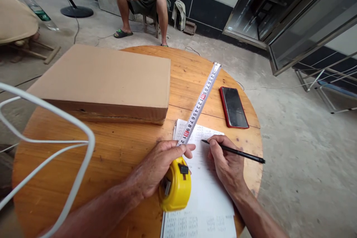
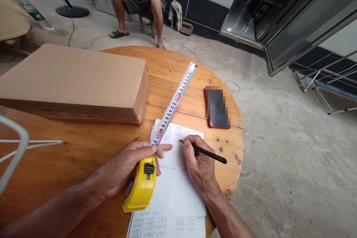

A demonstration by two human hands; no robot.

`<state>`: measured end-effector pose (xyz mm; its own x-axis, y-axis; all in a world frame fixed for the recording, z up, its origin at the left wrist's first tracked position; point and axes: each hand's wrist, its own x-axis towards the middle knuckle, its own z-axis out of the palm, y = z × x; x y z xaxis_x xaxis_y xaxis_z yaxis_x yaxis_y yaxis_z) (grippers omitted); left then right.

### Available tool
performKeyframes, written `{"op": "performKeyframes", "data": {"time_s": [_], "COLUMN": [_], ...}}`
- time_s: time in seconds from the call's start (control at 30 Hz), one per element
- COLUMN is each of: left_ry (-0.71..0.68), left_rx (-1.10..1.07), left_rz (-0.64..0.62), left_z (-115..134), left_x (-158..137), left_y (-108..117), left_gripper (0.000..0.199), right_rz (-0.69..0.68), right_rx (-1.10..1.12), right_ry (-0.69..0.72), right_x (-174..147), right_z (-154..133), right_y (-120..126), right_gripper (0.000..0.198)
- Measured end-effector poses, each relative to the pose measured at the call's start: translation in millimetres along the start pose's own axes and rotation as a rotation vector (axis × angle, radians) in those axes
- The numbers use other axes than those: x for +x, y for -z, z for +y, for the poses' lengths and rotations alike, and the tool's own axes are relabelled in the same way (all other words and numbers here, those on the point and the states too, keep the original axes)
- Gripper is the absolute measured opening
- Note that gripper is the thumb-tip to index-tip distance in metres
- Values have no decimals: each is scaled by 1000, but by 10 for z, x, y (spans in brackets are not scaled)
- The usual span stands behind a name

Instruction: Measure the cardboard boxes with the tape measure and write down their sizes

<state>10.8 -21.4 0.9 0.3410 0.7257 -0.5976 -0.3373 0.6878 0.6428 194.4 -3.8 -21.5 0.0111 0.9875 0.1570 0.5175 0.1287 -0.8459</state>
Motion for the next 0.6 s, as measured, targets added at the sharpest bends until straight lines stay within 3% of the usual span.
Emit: {"op": "performKeyframes", "data": {"time_s": [0.6], "left_ry": [2], "left_rx": [5], "left_rz": [5], "left_z": [1], "left_x": [-4], "left_y": [8], "left_gripper": [21], "right_rz": [-27], "right_rx": [-61], "right_ry": [37], "right_x": [-16], "right_z": [-12], "right_y": [7], "right_gripper": [15]}}
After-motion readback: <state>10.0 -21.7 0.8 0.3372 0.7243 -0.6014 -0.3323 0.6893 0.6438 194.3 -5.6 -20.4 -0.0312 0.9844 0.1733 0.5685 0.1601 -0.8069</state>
